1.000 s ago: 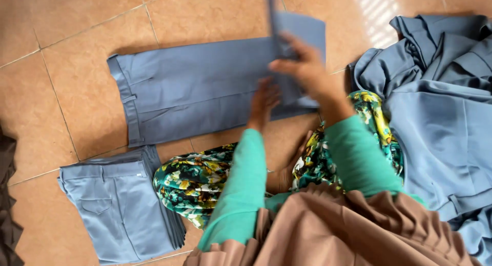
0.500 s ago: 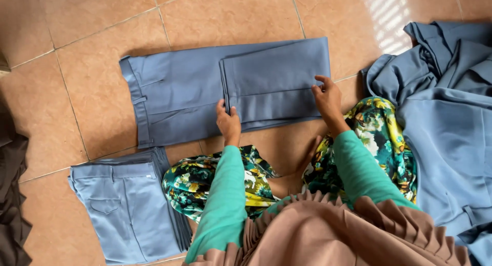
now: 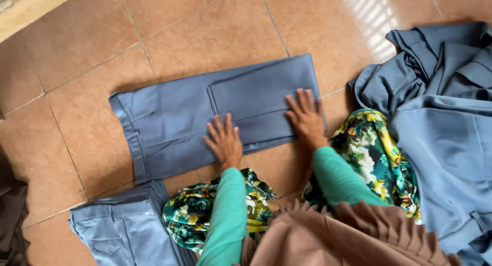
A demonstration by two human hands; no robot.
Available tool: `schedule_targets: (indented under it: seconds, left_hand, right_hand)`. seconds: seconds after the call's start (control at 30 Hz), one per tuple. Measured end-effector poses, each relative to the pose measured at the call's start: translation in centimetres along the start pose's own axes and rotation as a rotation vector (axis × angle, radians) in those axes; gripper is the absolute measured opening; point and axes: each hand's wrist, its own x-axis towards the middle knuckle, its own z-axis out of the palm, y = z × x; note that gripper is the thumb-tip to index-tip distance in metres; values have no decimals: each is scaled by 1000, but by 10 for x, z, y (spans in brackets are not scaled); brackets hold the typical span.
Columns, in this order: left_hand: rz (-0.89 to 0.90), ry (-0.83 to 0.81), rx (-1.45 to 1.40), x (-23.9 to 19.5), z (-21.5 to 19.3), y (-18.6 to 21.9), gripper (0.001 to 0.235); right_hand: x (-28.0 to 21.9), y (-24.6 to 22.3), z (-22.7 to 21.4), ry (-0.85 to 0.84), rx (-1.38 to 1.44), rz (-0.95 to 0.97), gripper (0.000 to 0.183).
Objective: The person sits on a tiled floor and folds multiple pairs of light blue trousers by hand. They smooth out the fabric, fold the legs together, and then fold the trousers into neat rectangular stacks, placing each finished pair on a growing pile to the left.
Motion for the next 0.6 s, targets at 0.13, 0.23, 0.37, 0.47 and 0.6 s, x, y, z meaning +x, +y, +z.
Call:
schedule_targets:
  seconds: [0.13,0.23,0.37,0.47,0.6]
  left_hand:
    - [-131,75,55,17,12,-11,62]
    - [13,150,-6,38,-16,40,61]
    - [44,-176,-86,71,-7,64,60]
    - [-63,-254,-125,89,4,32,61]
    - [-119,-141,-259,90,31,-16,61]
  right_hand:
    - [19,29,9,48,-33,368,59]
    - [50,2,9,74,-29,135,59]
    - [79,-3,26,-64,-12,26,55]
    - [83,54,13,-79,-168,44,44]
    - [84,139,47,-36,37,454,47]
